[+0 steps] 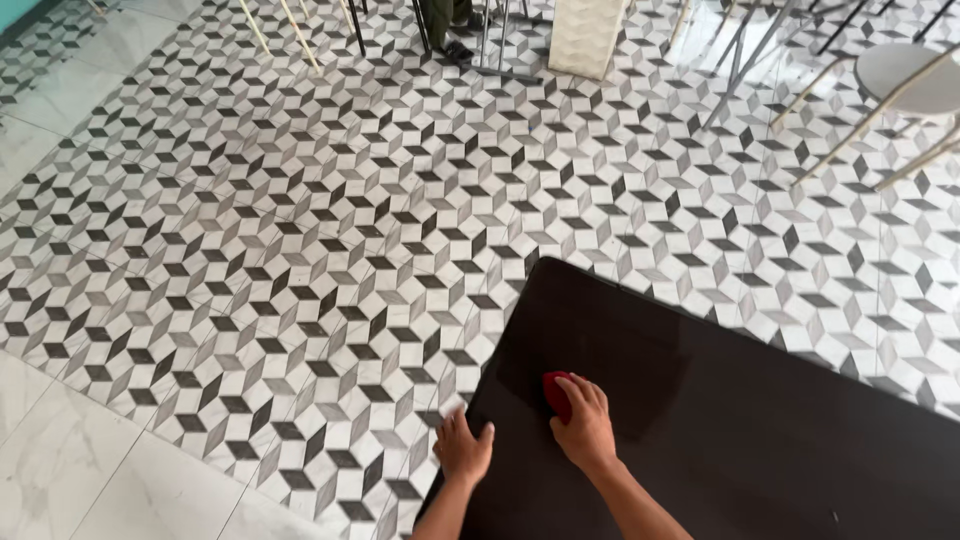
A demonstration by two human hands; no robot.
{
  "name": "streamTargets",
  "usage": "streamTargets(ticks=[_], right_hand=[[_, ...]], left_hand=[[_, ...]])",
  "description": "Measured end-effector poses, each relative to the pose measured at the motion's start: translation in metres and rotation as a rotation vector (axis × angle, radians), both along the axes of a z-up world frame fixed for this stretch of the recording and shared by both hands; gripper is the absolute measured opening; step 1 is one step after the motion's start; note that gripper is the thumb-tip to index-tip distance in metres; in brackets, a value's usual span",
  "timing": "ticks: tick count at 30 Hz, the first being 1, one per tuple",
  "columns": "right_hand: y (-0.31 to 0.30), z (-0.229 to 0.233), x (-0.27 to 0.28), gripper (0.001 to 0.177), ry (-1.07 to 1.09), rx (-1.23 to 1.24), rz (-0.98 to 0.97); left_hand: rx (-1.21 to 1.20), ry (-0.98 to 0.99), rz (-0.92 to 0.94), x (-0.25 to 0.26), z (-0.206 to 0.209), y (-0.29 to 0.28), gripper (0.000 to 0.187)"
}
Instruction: The person scrubs a dark tabletop with a brush and cleaning solution, then wipes the surface with a red cloth. They spray cleaner onto the cloth and continue wiping the table, leaving it visibly cleaner.
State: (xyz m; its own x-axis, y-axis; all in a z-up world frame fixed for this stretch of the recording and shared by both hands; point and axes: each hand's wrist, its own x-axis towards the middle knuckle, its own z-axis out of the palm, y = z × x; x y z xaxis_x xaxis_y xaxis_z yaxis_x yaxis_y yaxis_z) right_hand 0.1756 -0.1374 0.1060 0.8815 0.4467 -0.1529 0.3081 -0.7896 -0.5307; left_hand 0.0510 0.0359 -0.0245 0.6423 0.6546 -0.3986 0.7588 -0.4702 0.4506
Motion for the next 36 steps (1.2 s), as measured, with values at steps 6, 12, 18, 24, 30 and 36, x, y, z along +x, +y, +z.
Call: streamTargets(ticks=[6, 12, 18, 24, 30, 36], right_hand=[[-0.024, 0.027, -0.055, 0.071, 0.305, 0.55, -0.229], [-0.031, 0.032, -0.119, 0.073, 0.484, 0.742, -0.144], [-0.041, -0.006, -0.159, 0.087, 0.131, 0.315, 0.329], [-0.065, -0.091, -0.17, 0.073, 0.245, 0.678, 0.114], [-0.13, -0.134, -0.172, 0.075, 0.593, 0.64, -0.364], [-0.196, -0.135, -0.168, 0.075, 0.886, 0.986, -0.314]], left_hand=[[-0.354, -0.644, -0.065, -0.028, 0.01, -0.033, 0.068], [-1.942, -0.59, 0.19, -0.093, 0.052, -0.067, 0.082], [-1.85, -0.523, 0.133, -0.121, 0.045, -0.065, 0.072], [-1.505, -0.551, -0.068, -0.121, -0.005, -0.083, 0.061], [-1.579, -0.356, 0.081, -0.132, -0.016, -0.137, 0.062], [-0.506, -0.198, -0.134, -0.122, -0.016, -0.233, 0.045]])
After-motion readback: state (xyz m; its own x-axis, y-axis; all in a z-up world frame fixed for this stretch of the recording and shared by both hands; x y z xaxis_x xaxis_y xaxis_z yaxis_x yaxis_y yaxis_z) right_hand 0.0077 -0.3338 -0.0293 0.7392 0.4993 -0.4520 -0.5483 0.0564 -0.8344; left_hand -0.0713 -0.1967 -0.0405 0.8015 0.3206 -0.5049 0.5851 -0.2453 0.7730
